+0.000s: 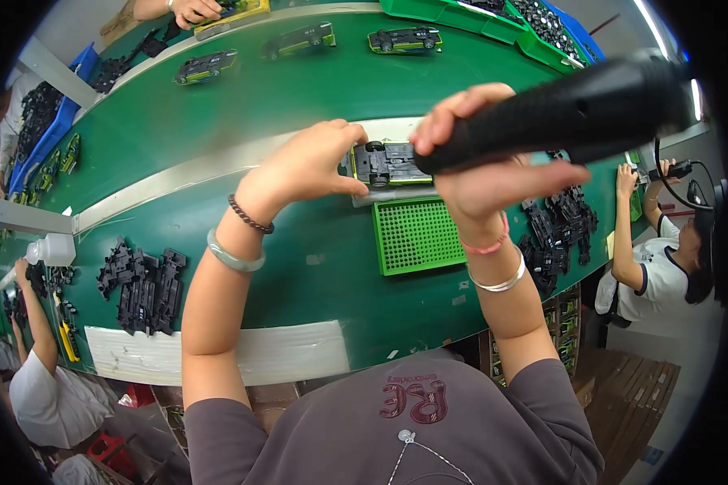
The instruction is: The person takes toy cars from a conveyor belt, fastens screws into their undersides using an electric screwdriver, and places the assembled cars into a packaging box.
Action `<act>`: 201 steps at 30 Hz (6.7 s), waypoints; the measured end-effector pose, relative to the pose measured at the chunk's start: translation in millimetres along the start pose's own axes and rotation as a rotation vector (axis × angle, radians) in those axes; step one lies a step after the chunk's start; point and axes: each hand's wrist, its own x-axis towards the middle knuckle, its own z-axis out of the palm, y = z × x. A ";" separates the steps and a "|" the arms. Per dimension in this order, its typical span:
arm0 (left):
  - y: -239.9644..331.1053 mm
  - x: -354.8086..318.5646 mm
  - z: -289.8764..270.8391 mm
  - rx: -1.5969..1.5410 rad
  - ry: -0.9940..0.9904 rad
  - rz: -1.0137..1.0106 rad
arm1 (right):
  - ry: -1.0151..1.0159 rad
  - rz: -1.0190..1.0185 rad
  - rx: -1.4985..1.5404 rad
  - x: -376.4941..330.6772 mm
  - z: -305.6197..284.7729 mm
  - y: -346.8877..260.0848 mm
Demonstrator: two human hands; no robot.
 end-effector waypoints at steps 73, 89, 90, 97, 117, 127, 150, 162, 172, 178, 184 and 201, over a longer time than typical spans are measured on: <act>-16.9 5.2 6.9 -0.081 0.048 0.038 | -0.141 0.241 -0.322 -3.0 7.0 59.4; 9.1 -25.5 -65.8 -0.863 0.373 -0.087 | 0.124 0.020 -0.371 -16.1 -64.3 -61.4; -5.1 -34.4 -76.8 -0.825 0.482 -0.070 | 0.216 0.024 -0.371 -25.3 -78.8 -63.4; -79.0 -82.8 -143.2 0.252 0.215 -0.492 | 0.248 0.144 -0.446 -79.9 -146.3 -48.6; -51.7 147.4 -0.3 0.322 -0.055 -0.198 | 0.267 0.181 -0.457 -80.6 -142.2 -53.0; -59.9 -106.9 -106.6 0.677 -0.039 -0.664 | 0.218 0.181 -0.599 -80.2 -152.8 -55.0; 98.6 -558.6 119.8 -0.496 1.355 -1.933 | 0.177 0.238 -0.554 -69.6 -157.6 -57.7; -0.9 -609.6 94.5 0.545 1.581 -1.734 | 0.243 0.178 -0.437 -78.8 -168.9 -59.7; 26.2 -110.4 -94.1 0.680 0.881 -0.235 | 0.248 0.164 -0.440 -79.7 -143.2 -56.0; -62.1 96.8 -49.7 0.408 0.239 -0.057 | 0.192 0.183 -0.401 -83.6 -147.0 -56.9; -124.2 174.4 -14.4 0.454 0.127 -0.341 | 0.204 0.162 -0.448 -85.9 -140.7 -56.1; 52.7 36.2 12.0 0.089 0.095 -0.025 | 0.159 0.096 -0.450 -80.9 -142.1 -52.1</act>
